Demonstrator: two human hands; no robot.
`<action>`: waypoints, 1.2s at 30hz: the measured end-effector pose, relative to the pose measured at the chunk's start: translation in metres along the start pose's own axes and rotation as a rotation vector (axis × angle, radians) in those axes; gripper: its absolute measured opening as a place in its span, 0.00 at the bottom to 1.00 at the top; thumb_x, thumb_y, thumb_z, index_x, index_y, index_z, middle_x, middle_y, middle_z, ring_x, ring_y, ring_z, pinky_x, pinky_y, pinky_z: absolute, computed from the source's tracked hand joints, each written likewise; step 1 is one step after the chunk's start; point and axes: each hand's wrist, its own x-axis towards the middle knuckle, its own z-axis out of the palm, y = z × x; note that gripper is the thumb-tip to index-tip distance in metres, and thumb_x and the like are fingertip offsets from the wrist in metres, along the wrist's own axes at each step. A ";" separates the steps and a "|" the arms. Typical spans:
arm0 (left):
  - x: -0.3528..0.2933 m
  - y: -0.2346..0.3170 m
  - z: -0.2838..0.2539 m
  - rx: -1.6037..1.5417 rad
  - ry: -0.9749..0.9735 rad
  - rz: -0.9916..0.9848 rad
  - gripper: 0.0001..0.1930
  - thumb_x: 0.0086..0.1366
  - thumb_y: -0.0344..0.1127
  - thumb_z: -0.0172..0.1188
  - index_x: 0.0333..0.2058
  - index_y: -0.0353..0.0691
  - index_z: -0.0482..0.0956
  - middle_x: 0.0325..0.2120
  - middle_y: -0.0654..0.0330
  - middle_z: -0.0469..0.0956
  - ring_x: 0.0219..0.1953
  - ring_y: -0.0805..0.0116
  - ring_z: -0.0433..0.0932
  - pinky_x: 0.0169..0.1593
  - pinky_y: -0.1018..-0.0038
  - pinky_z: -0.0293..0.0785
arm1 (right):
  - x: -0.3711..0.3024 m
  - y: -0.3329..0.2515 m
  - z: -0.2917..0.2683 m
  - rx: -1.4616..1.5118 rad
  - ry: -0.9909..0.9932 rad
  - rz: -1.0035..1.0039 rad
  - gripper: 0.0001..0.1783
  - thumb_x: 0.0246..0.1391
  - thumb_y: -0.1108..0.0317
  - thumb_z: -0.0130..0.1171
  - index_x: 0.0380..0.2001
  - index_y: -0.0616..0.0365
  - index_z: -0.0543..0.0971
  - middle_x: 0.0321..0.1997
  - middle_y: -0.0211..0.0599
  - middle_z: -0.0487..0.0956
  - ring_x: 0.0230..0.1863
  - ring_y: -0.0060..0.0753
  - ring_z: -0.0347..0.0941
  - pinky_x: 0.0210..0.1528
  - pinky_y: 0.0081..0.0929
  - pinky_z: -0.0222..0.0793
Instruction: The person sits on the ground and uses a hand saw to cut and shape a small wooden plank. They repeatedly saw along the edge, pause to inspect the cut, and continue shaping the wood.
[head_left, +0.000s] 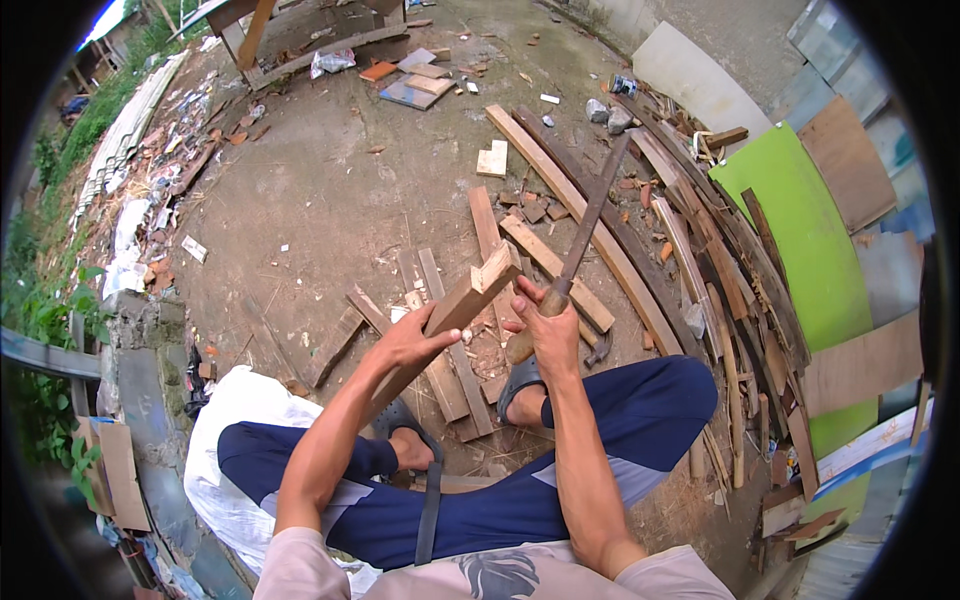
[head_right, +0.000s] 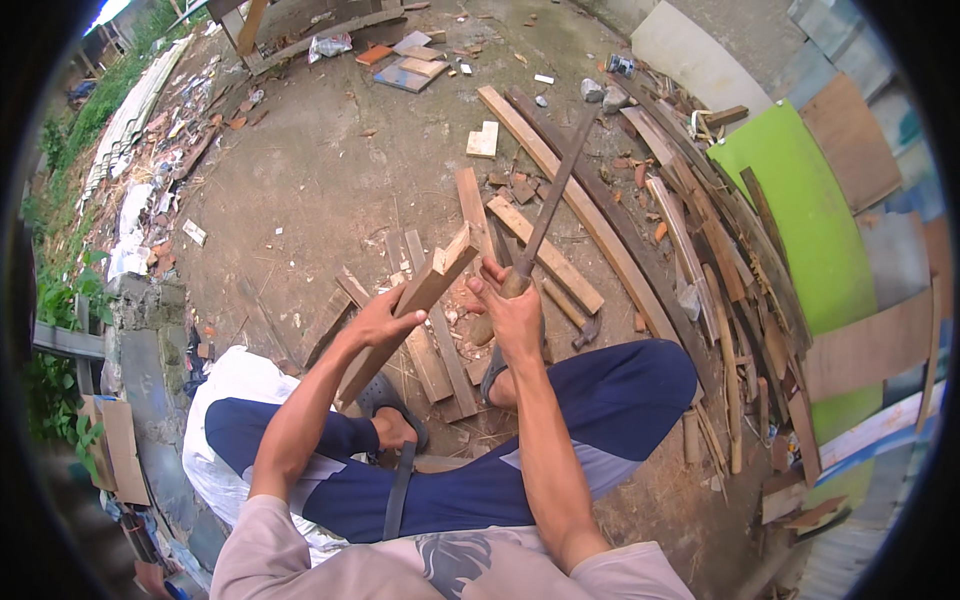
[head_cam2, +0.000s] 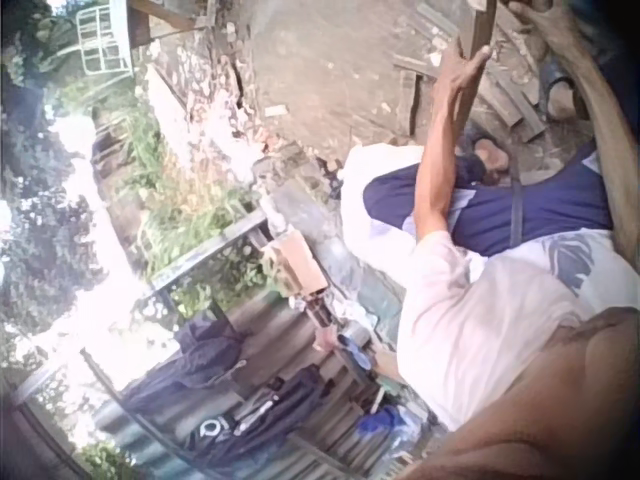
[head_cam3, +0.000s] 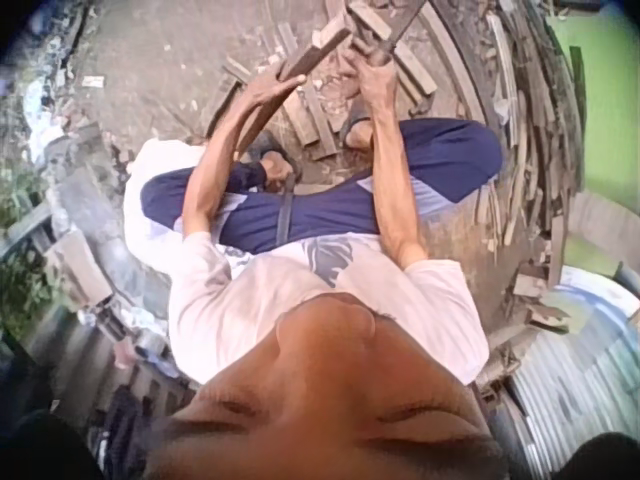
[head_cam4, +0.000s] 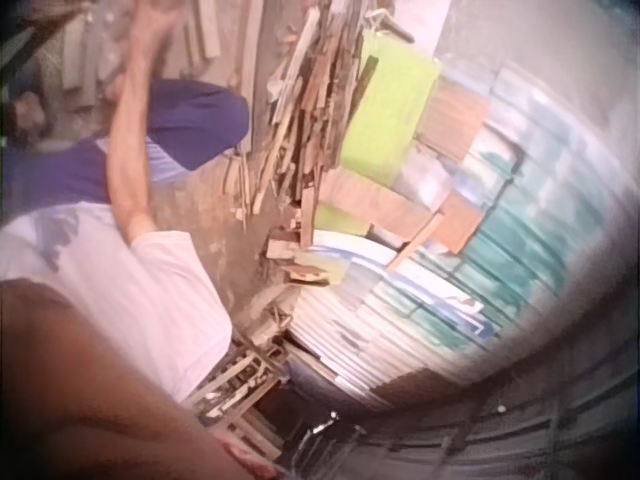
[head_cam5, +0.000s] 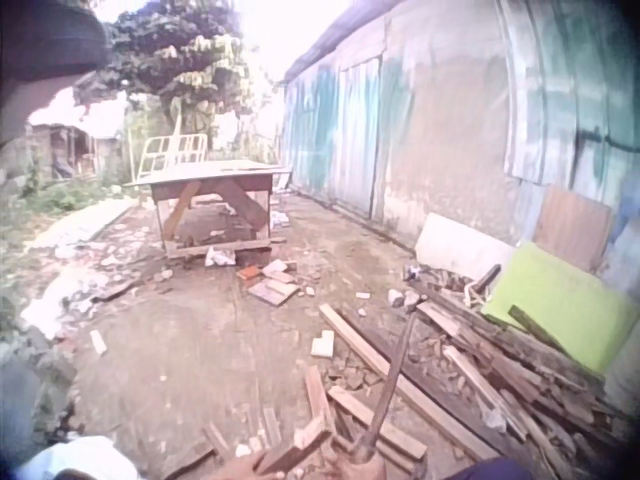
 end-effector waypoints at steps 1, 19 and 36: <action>-0.006 0.015 0.002 0.046 0.068 0.005 0.42 0.54 0.64 0.68 0.57 0.36 0.72 0.48 0.47 0.81 0.50 0.50 0.81 0.54 0.60 0.74 | -0.004 -0.006 0.001 0.033 -0.005 -0.009 0.20 0.54 0.70 0.72 0.41 0.58 0.70 0.63 0.60 0.73 0.62 0.47 0.74 0.39 0.36 0.87; -0.061 0.028 0.068 0.421 1.072 0.533 0.58 0.37 0.59 0.82 0.65 0.47 0.61 0.44 0.56 0.72 0.46 0.55 0.72 0.48 0.58 0.64 | -0.046 -0.068 0.029 0.264 -0.199 -0.142 0.23 0.50 0.79 0.72 0.41 0.55 0.68 0.46 0.41 0.78 0.42 0.32 0.80 0.44 0.30 0.82; -0.064 -0.006 0.089 0.216 1.040 0.565 0.38 0.45 0.30 0.74 0.56 0.40 0.67 0.47 0.47 0.73 0.48 0.44 0.74 0.52 0.54 0.70 | -0.052 -0.029 0.050 0.014 -0.329 0.032 0.13 0.58 0.75 0.67 0.38 0.57 0.71 0.48 0.46 0.84 0.50 0.28 0.79 0.54 0.28 0.75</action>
